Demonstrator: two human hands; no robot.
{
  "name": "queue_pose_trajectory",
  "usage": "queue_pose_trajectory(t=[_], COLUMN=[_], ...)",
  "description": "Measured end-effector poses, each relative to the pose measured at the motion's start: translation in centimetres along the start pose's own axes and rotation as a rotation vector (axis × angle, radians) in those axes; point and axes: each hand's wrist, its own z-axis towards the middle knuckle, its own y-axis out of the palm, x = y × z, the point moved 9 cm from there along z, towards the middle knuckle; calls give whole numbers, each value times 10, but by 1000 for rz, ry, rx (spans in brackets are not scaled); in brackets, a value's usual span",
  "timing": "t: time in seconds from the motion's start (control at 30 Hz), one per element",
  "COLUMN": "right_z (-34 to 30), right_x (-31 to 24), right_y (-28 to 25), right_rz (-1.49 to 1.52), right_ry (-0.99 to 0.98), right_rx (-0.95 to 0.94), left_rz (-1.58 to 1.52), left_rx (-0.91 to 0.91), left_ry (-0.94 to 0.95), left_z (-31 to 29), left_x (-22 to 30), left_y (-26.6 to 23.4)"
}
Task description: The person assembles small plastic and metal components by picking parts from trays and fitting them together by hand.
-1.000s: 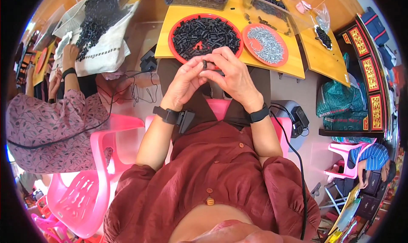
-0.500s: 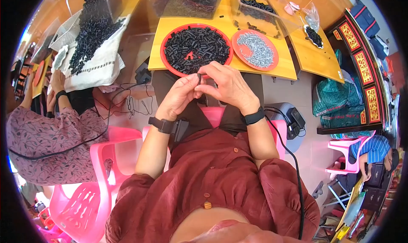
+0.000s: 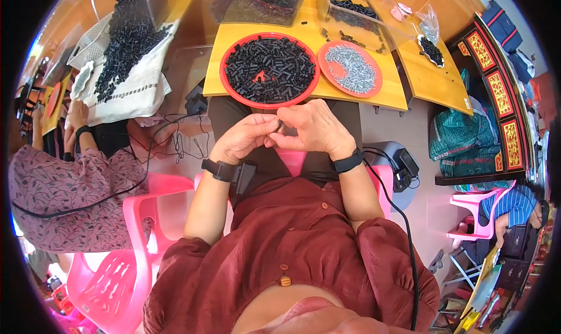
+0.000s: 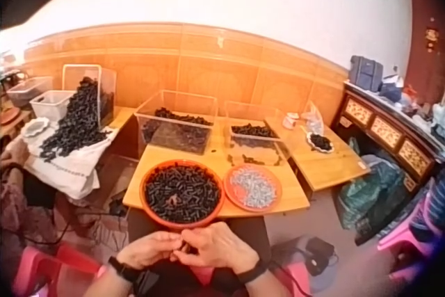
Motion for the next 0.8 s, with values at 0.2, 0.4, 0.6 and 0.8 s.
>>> queue_pose_trajectory(t=[0.2,0.4,0.6,0.8], right_z=[-3,-1,-2,-5], right_x=[3,4,-1,-9], right_y=[2,4,-4,-16], right_rz=[25,-41,-26,37], right_ry=[7,11,-28,-96], right_rx=[7,53,133,274], left_rz=[-17,-20,-84,-80], left_rx=[15,-21,157,164], left_ry=[-28,-8,122,186], left_z=[2,3,3,7], left_x=[-4,-6,2,8], left_y=[3,-6,-5,-10])
